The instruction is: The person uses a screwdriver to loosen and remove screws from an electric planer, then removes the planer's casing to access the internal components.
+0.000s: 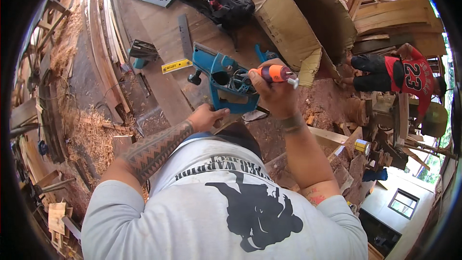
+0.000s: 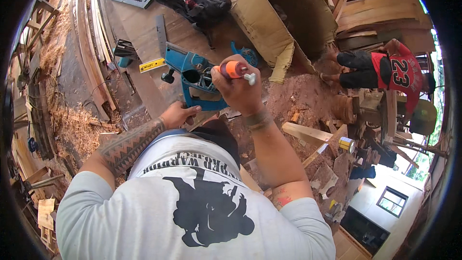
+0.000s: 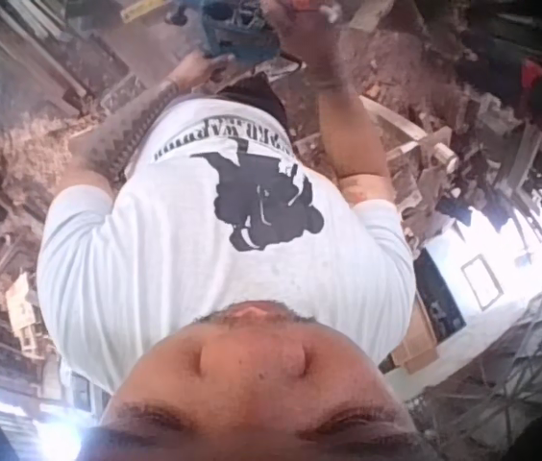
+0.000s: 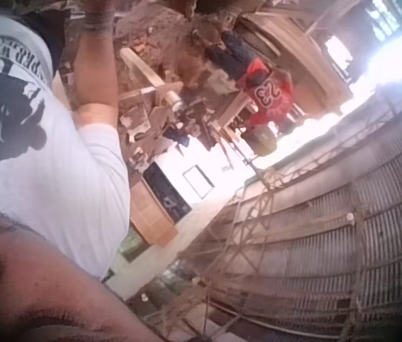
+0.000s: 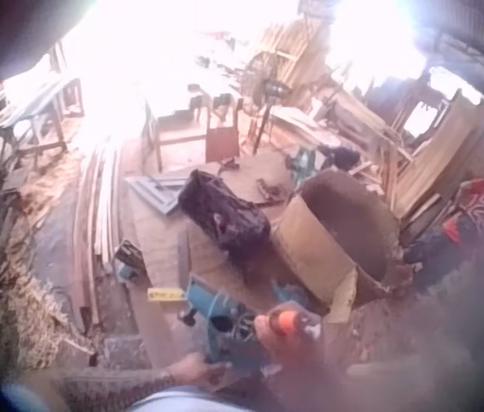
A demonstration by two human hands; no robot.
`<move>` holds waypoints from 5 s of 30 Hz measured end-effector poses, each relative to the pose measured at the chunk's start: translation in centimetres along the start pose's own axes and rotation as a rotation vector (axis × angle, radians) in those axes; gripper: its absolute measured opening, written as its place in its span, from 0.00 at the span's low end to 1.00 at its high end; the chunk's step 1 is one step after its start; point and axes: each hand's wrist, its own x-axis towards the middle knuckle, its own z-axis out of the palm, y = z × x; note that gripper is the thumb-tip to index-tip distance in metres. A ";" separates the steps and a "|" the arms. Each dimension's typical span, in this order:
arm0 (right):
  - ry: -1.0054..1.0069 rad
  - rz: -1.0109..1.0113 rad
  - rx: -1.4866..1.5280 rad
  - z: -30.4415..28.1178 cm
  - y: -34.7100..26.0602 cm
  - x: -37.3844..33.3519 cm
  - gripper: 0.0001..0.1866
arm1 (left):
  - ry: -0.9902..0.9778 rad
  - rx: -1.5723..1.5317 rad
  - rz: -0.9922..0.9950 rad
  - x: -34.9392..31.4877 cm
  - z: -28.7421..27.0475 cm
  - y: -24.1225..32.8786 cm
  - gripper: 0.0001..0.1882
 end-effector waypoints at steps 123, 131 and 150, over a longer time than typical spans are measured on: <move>0.043 1.415 0.033 0.2 96.2 -22.5 0.28 | 0.454 0.682 -0.908 10.0 2.5 -7.9 0.18; -0.021 1.377 -0.227 3.7 94.6 -36.5 0.15 | 0.432 0.671 -0.889 10.9 1.9 -9.0 0.17; 0.152 1.471 -0.125 5.4 92.0 -41.9 0.33 | 0.412 0.798 -0.953 8.0 1.4 -6.2 0.15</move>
